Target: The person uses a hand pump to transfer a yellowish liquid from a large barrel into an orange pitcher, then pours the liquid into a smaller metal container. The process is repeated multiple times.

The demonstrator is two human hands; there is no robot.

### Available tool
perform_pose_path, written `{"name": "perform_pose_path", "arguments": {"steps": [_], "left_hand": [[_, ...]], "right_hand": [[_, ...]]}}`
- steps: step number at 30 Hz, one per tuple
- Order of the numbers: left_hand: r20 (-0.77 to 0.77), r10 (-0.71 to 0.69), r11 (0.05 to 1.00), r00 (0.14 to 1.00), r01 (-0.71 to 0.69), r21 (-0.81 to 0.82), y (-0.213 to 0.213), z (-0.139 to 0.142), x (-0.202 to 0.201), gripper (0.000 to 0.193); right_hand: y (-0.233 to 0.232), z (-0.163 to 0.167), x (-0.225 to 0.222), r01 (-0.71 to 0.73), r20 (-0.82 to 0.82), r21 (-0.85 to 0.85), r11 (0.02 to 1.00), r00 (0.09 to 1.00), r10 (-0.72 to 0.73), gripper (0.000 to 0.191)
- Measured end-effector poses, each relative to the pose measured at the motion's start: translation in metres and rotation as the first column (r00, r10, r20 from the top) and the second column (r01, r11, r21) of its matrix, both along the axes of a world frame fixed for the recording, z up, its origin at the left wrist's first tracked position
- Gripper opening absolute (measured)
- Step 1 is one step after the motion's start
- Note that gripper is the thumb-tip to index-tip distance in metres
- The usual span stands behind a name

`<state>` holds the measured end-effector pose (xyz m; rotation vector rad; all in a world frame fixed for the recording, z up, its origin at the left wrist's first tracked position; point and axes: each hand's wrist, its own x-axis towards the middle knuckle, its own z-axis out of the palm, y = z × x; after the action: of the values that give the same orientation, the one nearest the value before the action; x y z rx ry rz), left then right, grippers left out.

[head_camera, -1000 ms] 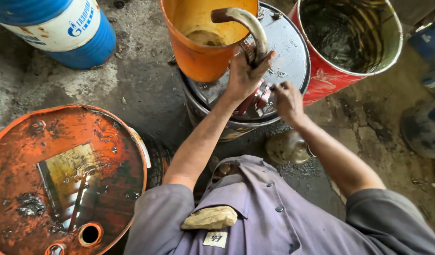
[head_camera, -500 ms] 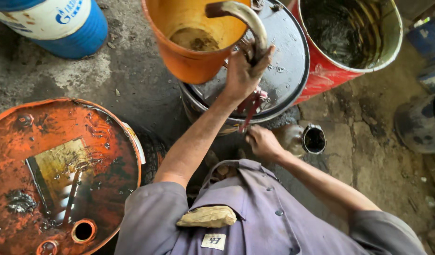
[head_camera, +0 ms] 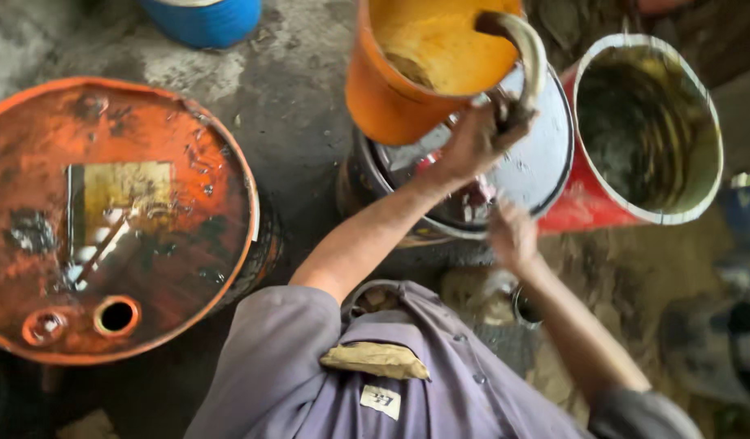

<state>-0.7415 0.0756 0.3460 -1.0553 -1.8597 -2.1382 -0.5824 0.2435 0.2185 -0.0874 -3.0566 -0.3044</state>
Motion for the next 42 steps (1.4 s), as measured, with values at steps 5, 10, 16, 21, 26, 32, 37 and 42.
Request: {"name": "perform_pose_path", "arguments": {"steps": [5, 10, 16, 21, 26, 32, 37, 42], "left_hand": [[-0.003, 0.008, 0.995, 1.000, -0.007, 0.099, 0.002, 0.002, -0.007, 0.017], [0.009, 0.151, 0.987, 0.989, -0.150, -0.059, 0.002, 0.005, -0.011, 0.027], [0.069, 0.106, 0.988, 0.992, -0.098, -0.116, 0.000, 0.005, -0.009, 0.025], [-0.062, 0.196, 0.980, 0.979, -0.192, 0.058, 0.007, 0.000, -0.005, 0.027], [0.068, 0.145, 0.975, 0.987, -0.131, -0.178, 0.008, -0.005, -0.011, 0.031], [-0.052, 0.282, 0.958, 0.958, -0.284, -0.044, 0.025, -0.022, -0.017, 0.036], [-0.028, 0.265, 0.963, 0.964, -0.266, -0.045, 0.048, -0.042, -0.025, 0.029], [-0.015, 0.315, 0.945, 0.949, -0.312, 0.093, 0.053, -0.049, -0.022, 0.028]], "right_hand": [[-0.103, -0.006, 0.035, 0.149, 0.125, -0.594, 0.790, 0.988, -0.092, 0.036], [-0.100, 0.129, 0.052, 0.294, 0.373, -0.762, 0.577, 0.928, 0.020, 0.032], [0.049, 0.162, -0.030, -0.208, -0.414, -0.352, 0.912, 0.909, 0.048, 0.023], [0.051, 0.002, -0.027, -0.222, 0.078, 0.722, 0.655, 0.967, 0.242, 0.051], [-0.071, -0.054, 0.023, -0.002, 0.095, -0.387, 0.922, 0.995, 0.042, 0.033], [-0.126, 0.080, 0.057, 0.282, 0.399, -0.682, 0.674, 0.917, 0.019, 0.027], [-0.050, 0.187, 0.029, 0.018, -0.051, -0.742, 0.670, 0.995, -0.084, 0.016], [0.040, 0.148, -0.036, -0.234, -0.326, -0.045, 0.971, 0.922, 0.207, 0.020]]}}
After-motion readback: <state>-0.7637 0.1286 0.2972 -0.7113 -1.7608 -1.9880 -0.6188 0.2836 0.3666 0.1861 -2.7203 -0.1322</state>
